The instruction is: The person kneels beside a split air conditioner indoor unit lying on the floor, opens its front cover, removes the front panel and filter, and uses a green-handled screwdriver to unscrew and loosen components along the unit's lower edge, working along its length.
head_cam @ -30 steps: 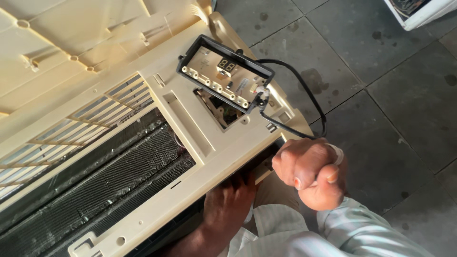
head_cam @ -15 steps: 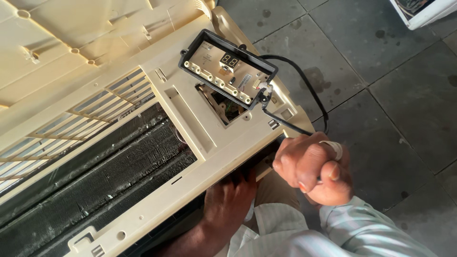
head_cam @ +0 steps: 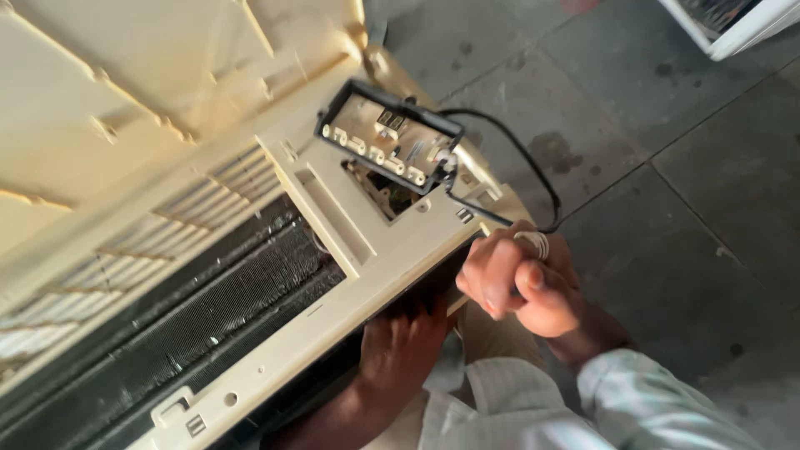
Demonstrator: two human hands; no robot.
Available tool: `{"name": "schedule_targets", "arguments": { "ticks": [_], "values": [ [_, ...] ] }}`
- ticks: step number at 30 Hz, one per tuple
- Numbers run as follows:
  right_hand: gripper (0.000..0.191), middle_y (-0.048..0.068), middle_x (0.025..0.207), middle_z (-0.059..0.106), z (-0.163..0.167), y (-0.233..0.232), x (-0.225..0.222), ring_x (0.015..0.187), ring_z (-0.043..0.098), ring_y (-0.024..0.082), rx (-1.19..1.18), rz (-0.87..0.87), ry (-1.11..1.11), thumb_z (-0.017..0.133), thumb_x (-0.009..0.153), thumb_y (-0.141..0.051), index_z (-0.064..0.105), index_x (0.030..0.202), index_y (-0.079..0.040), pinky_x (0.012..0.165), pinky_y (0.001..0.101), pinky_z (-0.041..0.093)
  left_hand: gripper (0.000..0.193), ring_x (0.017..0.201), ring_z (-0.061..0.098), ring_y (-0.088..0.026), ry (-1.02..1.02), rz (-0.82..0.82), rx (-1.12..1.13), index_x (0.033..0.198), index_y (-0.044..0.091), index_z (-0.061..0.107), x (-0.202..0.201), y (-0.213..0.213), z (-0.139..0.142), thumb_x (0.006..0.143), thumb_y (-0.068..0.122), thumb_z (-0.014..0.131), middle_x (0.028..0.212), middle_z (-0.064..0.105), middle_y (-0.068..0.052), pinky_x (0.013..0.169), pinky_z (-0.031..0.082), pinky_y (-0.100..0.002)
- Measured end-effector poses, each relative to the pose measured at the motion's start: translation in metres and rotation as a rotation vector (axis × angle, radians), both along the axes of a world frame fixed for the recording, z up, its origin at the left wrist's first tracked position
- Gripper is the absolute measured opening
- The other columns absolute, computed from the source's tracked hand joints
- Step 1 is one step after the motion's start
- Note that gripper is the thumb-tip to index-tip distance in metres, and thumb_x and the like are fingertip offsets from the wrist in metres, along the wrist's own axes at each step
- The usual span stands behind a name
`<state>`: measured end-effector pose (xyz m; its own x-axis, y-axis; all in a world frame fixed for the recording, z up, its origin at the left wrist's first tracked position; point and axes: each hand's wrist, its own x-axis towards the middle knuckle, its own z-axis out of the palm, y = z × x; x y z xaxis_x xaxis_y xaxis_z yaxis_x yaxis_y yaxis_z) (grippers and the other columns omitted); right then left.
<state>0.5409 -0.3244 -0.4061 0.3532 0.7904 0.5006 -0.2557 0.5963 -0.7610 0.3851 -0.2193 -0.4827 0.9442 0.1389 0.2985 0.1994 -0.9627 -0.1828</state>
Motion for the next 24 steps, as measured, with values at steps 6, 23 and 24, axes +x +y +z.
{"name": "schedule_targets", "arguments": {
  "ticks": [6,23,24],
  "values": [
    [0.052,0.003,0.066,0.054,-0.001,-0.004,-0.011,0.055,0.047,0.009,0.016,-0.149,-0.209,0.053,0.108,-0.041,0.063,0.100,0.010,0.051,0.0305,0.037,0.045,0.061,0.061,-0.018,-0.121,-0.074,-0.048,0.099,0.010,0.068,-0.002,0.003,-0.001,0.091,0.054,0.066,0.073,0.060,-0.002,0.047,0.051,-0.034],
    [0.046,0.005,0.067,0.052,-0.024,-0.005,-0.017,0.052,0.038,0.012,0.062,-0.244,0.027,0.057,0.109,-0.045,0.058,0.083,-0.007,0.051,0.0339,0.030,0.039,0.041,0.056,-0.016,-0.068,-0.089,-0.067,0.076,0.015,0.064,-0.005,0.006,-0.006,0.097,0.049,0.062,0.050,0.050,0.002,0.039,0.046,-0.032],
    [0.046,0.006,0.067,0.053,-0.023,0.000,-0.016,0.052,0.038,0.012,0.050,-0.230,0.025,0.057,0.109,-0.045,0.058,0.083,-0.006,0.051,0.0341,0.030,0.039,0.041,0.055,-0.016,-0.028,-0.091,-0.095,0.077,0.016,0.065,-0.005,0.006,-0.005,0.098,0.048,0.062,0.050,0.050,0.002,0.039,0.046,-0.032]
  ]
}}
